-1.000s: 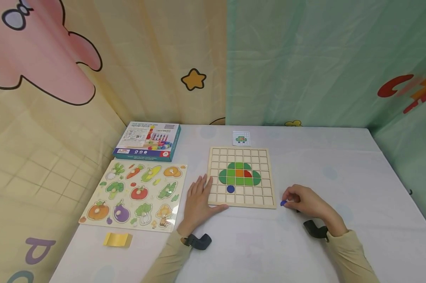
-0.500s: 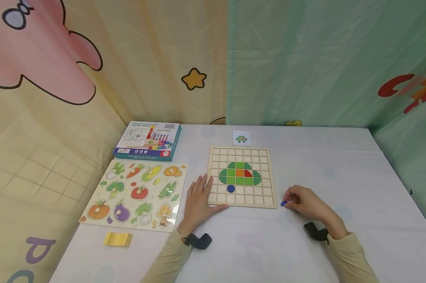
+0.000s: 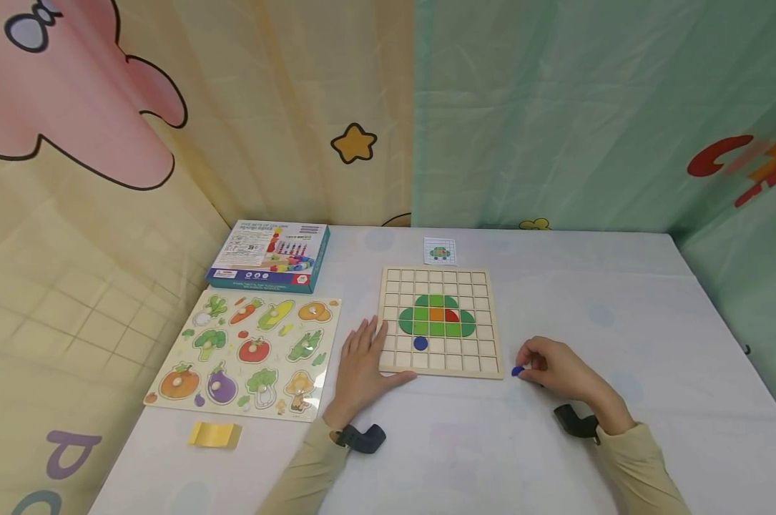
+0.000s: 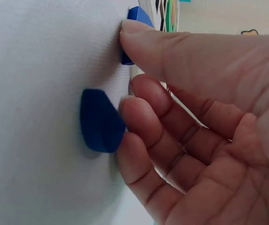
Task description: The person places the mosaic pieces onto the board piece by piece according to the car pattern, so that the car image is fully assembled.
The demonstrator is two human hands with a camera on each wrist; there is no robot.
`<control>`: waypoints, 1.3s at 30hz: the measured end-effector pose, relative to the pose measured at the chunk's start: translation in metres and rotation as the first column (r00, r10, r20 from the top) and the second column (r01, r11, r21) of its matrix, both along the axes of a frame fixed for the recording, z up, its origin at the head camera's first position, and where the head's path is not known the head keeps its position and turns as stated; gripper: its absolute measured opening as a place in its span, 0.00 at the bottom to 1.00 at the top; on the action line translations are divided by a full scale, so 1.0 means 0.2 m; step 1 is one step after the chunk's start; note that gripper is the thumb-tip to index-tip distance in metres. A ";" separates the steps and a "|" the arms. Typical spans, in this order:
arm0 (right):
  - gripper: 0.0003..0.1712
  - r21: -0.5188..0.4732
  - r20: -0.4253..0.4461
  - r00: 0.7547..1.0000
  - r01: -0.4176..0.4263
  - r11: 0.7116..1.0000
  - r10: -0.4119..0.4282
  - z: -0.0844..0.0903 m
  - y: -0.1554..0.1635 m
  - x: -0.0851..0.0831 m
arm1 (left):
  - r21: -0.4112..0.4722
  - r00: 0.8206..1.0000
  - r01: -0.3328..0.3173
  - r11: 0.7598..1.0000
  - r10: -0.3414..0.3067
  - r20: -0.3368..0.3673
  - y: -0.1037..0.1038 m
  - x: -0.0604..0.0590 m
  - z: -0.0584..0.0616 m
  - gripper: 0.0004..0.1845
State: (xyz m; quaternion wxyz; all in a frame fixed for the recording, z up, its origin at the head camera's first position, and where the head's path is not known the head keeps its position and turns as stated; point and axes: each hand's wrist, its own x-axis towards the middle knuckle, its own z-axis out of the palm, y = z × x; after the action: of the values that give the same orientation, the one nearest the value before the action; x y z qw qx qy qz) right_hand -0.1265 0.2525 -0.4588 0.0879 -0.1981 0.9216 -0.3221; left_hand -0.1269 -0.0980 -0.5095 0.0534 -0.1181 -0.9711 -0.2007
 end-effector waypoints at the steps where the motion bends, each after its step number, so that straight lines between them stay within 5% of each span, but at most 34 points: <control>1: 0.10 -0.001 -0.004 1.000 0.005 1.000 -0.005 0.00 0.00 0.00 | 0.000 1.000 0.000 1.000 0.000 0.000 0.00 0.00 0.00 0.58; 17: 0.09 -0.007 0.056 0.998 0.041 0.999 -0.041 0.00 -0.01 0.00 | -0.002 1.000 0.003 1.000 -0.003 -0.008 0.00 0.00 -0.01 0.58; 29: 0.04 -0.061 -0.072 0.997 0.029 0.998 -0.033 0.00 -0.13 -0.07 | -0.005 1.000 0.001 1.000 -0.001 0.000 0.00 0.00 0.00 0.58; 39: 0.03 -0.083 -0.081 0.997 -0.010 0.996 0.004 0.02 -0.33 -0.14 | -0.007 1.000 0.004 1.000 -0.004 -0.001 0.00 0.00 0.00 0.58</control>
State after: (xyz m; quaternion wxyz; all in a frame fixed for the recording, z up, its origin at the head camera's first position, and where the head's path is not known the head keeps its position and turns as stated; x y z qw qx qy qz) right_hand -0.1548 0.1869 -0.4551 0.0432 -0.2177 0.9094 -0.3519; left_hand -0.1269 -0.0976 -0.5090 0.0533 -0.1201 -0.9715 -0.1971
